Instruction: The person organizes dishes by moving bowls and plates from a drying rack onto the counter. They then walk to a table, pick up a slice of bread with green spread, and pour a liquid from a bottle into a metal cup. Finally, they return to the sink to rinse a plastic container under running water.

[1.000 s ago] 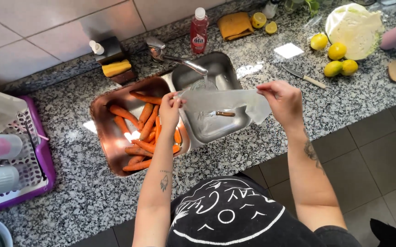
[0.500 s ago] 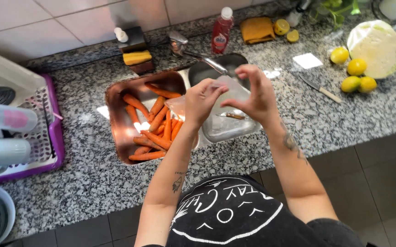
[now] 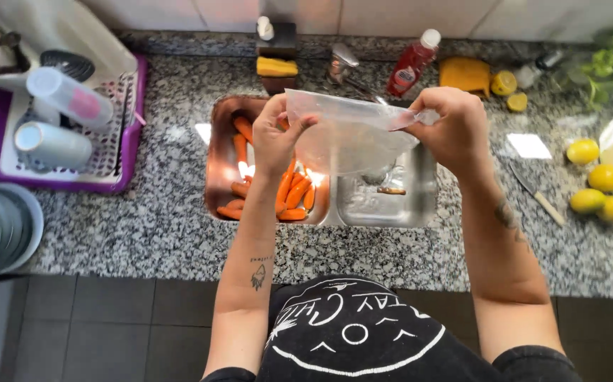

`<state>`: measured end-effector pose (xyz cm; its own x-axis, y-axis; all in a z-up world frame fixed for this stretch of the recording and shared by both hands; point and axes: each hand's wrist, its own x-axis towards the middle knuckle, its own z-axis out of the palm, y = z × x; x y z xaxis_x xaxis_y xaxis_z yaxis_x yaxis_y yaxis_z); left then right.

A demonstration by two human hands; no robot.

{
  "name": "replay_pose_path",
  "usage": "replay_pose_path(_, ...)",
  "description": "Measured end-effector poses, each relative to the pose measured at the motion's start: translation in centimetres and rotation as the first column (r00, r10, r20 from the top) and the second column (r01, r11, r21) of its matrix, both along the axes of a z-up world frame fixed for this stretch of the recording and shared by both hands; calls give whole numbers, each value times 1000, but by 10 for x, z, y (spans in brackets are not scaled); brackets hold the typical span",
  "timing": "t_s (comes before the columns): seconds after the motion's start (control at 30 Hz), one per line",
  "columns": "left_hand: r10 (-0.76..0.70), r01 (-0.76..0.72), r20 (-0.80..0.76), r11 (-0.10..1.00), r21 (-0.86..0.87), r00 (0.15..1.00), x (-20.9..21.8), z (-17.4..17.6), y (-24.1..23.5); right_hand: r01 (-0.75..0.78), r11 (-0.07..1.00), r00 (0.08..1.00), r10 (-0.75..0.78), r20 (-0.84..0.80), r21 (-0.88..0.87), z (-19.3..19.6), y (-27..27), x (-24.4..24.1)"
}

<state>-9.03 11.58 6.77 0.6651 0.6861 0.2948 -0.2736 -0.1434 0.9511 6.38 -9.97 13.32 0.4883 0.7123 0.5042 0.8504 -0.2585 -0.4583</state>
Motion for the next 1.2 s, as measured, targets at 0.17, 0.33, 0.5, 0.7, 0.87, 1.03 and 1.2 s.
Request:
replay_pose_path(0.17,260,-255,-241,966,50,935,-46,-17,8,-105,981,993,111,27,-163,-7,32,-2)
replay_pose_path(0.33,329,-331,-257,943,38,908,-72,-37,18,-216,966,959,237,153,-142,27,60,-23)
replay_pose_path(0.5,313,-328,-295,945,-1,903,-106,-33,47,-244,892,951,296,84,-379,41,82,-39)
replay_pose_path(0.7,147,-161,-258,986,-37,955,-145,-59,107,-92,890,964,193,186,-447,26,118,-100)
replay_pose_path(0.87,32,-75,-423,994,-84,906,-195,-36,174,-5,968,991,39,131,-251,11,160,-139)
replay_pose_path(1.03,30,-42,-475,999,-16,879,-225,-9,228,53,975,980,-9,201,-215,18,191,-163)
replay_pose_path(1.2,-30,32,-517,999,-4,856,-230,5,243,55,961,980,1,200,-271,7,210,-182)
